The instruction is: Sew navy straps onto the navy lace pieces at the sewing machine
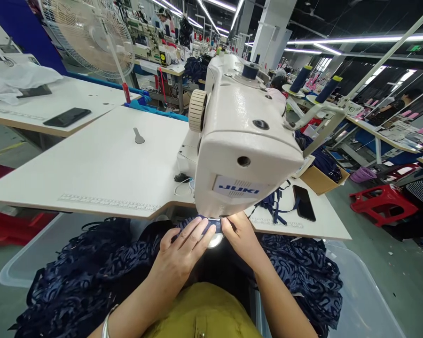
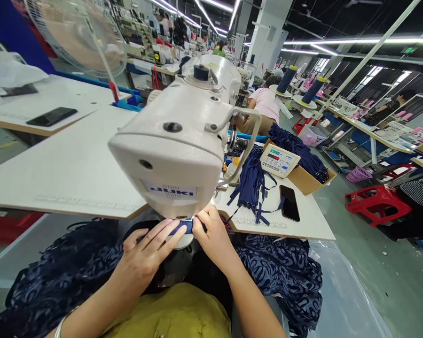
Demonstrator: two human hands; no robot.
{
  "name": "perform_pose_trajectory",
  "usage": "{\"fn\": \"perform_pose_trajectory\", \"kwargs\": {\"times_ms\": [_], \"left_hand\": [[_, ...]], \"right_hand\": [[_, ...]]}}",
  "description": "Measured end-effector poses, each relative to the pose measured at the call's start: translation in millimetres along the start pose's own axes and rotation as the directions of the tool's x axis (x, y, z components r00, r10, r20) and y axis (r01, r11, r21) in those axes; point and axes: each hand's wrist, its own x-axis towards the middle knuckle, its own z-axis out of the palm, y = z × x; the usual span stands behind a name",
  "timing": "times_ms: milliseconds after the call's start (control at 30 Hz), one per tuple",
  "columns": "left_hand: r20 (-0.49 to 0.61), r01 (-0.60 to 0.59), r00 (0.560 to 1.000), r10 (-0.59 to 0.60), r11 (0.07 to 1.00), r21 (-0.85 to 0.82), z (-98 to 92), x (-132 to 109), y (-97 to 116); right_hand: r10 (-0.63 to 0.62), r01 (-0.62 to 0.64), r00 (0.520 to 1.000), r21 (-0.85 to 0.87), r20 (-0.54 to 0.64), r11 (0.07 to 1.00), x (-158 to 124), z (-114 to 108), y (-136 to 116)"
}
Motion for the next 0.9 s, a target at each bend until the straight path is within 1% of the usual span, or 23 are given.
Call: {"fn": "perform_pose_trajectory", "kwargs": {"times_ms": [167,333,467,533,633,733,800,900], "left_hand": [[-0.006,0.008,1.0,-0.008,1.0,-0.021,3.7,-4.9,-4.5],[0.017,0.005,1.0,-0.004,0.999,-0.041,3.3,-5.8,-6.6],[0.016,0.017,1.0,-0.016,0.998,-0.062,3.5,-5.6,-6.0],[0.012,0.002,1.0,-0.002,0.999,-0.05,2.6,-4.2,-4.6],[0.007,-0.02,1.0,0.02,1.0,-0.016,0.3,-0.8,-1.7],[0.004,-0.024,1.0,0.024,1.0,-0.004,-0.7,2.0,0.7],[0.001,-0.034,0.999,0.034,0.999,-0.001,-0.4,3.6,1.2],[0.017,-0.07,0.997,0.07,0.997,0.011,-0.4,6.0,0.9]], "right_hand": [[-0.01,0.01,1.0,0.003,0.015,1.0,0.9,0.7,-0.8],[-0.009,0.009,1.0,-0.01,0.015,1.0,0.8,0.2,-3.4],[-0.001,0.001,1.0,-0.008,-0.001,1.0,-0.3,0.6,-3.9],[0.005,-0.005,1.0,0.001,-0.025,1.0,-1.6,1.0,-3.0],[0.055,-0.052,0.996,0.037,-0.072,0.998,-4.4,0.9,-1.7],[0.116,-0.108,0.99,0.098,-0.082,0.989,-6.7,-0.4,-2.7],[0.126,-0.117,0.989,0.115,-0.076,0.987,-7.0,-1.0,-4.5],[0.129,-0.122,0.989,0.09,-0.07,0.988,-7.0,0.3,-7.4]]}}
